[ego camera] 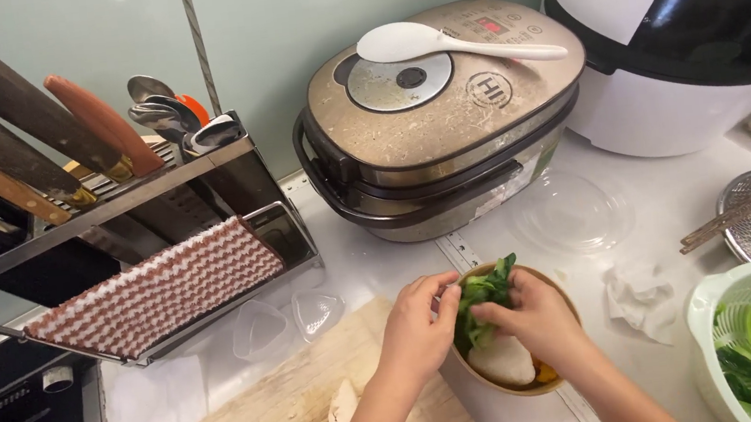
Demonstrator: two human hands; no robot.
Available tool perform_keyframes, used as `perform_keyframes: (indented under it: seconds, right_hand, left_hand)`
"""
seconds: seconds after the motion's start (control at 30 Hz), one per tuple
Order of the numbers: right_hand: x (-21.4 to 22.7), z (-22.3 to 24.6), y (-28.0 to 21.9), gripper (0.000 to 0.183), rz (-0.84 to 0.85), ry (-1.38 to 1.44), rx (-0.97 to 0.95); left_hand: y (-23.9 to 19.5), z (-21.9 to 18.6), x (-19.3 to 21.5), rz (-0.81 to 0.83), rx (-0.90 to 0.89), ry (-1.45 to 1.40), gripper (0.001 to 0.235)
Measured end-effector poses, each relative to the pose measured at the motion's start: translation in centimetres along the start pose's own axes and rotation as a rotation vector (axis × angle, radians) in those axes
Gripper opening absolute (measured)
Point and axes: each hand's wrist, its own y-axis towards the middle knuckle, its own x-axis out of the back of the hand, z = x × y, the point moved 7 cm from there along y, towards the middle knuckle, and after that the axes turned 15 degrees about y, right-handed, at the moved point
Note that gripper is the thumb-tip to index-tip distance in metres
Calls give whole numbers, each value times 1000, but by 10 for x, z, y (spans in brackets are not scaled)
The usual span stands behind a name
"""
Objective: The person slices cooked chicken on a wooden cutting board and then carefully arranges the chicken slices, pumpkin pieces, a white food block, and green vegetables into a bowl.
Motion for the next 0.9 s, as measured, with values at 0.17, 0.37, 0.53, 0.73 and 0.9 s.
perform_keyframes:
  seconds: [0.17,0.37,0.53,0.73,0.9]
  right_hand:
    - [-4,6,-6,45,12,-217,26]
    - [2,5,-3,49,-26,-652,-70]
    - [-13,29,-2,20,-107,-1179,107]
    - [-8,40,-3,25,-96,-1175,82]
    - [6,23,21,55,237,-1169,528]
  left_hand:
    - [4,2,-10,20,-51,150,36]
    - [15,13,-22,-68,-140,260,31]
    - [24,13,-28,-381,-339,434,8]
    - [10,-5,-27,-220,-459,570,29]
    - [21,-1,-35,-254,-488,620,16]
